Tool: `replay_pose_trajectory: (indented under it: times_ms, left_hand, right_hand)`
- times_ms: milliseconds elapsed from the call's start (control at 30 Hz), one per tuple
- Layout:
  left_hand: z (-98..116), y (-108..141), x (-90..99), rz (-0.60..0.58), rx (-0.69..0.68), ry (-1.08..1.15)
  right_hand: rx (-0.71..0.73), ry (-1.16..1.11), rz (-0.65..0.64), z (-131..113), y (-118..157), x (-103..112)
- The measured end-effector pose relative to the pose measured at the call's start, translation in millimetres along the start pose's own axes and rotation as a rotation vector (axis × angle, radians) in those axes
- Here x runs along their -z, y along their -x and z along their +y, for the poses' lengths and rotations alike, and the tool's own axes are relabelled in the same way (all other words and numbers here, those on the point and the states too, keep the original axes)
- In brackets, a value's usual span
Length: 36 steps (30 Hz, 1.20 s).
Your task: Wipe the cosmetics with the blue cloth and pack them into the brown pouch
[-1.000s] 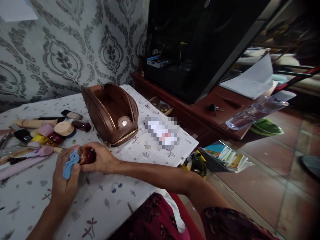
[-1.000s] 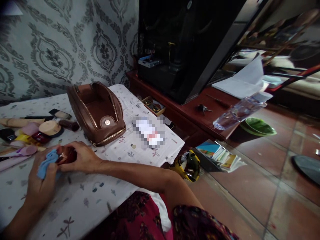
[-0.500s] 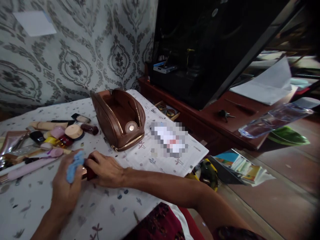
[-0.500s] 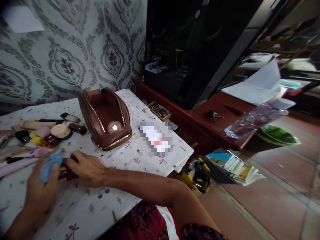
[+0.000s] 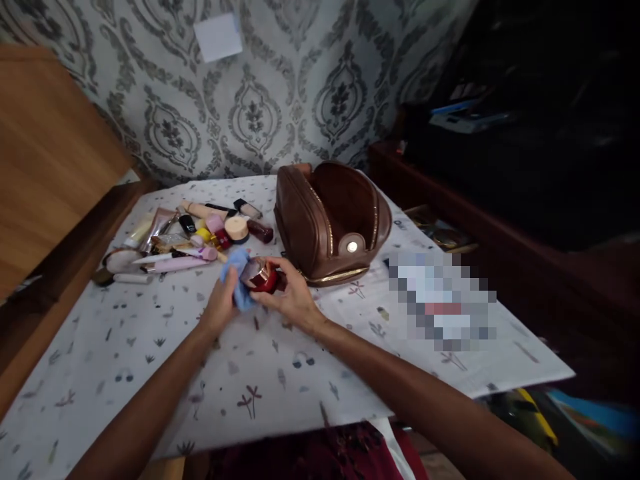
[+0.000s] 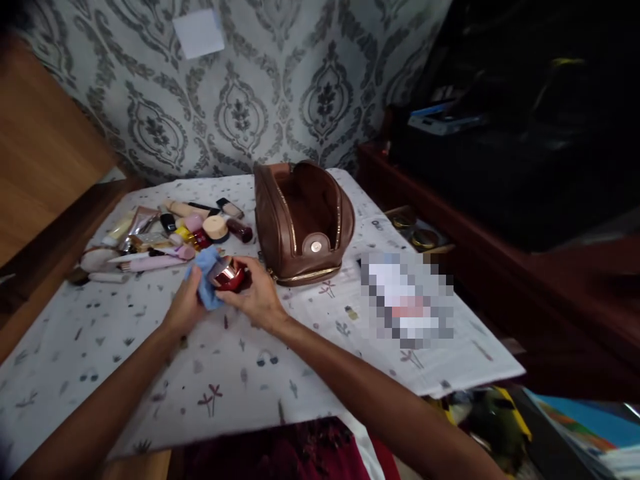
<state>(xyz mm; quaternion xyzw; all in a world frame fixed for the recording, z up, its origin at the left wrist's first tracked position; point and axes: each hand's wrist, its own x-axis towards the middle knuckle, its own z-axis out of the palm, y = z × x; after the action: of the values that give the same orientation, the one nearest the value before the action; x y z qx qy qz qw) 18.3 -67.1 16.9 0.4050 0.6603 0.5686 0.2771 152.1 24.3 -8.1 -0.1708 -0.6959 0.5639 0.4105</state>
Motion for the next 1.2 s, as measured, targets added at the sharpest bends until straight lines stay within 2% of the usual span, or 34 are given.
replay_pose_trajectory:
  times_ms: [200, 300, 433, 533, 633, 733, 767, 833, 900, 967, 1067, 1133, 1200]
  left_hand:
    - [-0.5, 5.2, -4.4, -0.064, -0.128, -0.027]
    - [0.8, 2.7, -1.6, -0.061, -0.083, 0.054]
    - [0.2, 0.6, 0.0, -0.103, 0.027, 0.3]
    - [-0.6, 0.9, -1.6, -0.076, -0.008, 0.245]
    - [1.9, 3.3, -2.5, -0.014, -0.152, 0.023]
    - [6.5, 7.7, 0.2, 0.066, -0.426, -0.253]
    - [7.8, 9.0, 1.9, 0.048, -0.537, -0.346]
    - [10.0, 10.9, 5.9, -0.076, -0.732, -0.488]
    - [12.5, 11.3, 9.1, -0.197, -0.793, -0.538]
    - [16.3, 10.6, 10.5, -0.205, -0.701, -0.498]
    - [22.3, 7.3, 10.1, -0.142, -0.402, -0.304]
    - [23.3, 3.1, 9.2, -0.108, -0.152, -0.081]
    - [21.2, -1.8, 8.0, -0.059, 0.067, 0.17]
  right_hand:
    - [-0.053, 0.023, 0.003, 7.3, 3.7, -2.6]
    - [-0.088, -0.066, -0.041, 3.4, 3.0, -0.9]
    - [-0.165, -0.118, -0.034, -3.7, 2.7, 0.8]
    - [-0.172, -0.065, -0.049, -5.1, 3.0, -0.3]
    - [-0.188, -0.121, -0.072, -3.3, 1.9, -3.5]
    - [-0.222, -0.147, -0.041, -1.3, 0.8, -5.8]
    - [-0.224, -0.12, -0.034, -1.1, 0.9, -5.8]
    - [-0.18, -0.014, -0.04, -2.2, 1.8, -4.2]
    - [-0.081, 0.13, -0.075, -4.9, 3.1, -1.1]
    - [0.02, 0.274, -0.107, -8.0, 4.2, 2.4]
    - [0.11, 0.393, -0.138, -10.8, 4.8, 6.3]
    - [0.141, 0.341, -0.159, -11.0, 4.9, 6.5]
    - [0.119, 0.176, -0.173, -9.9, 5.0, 4.1]
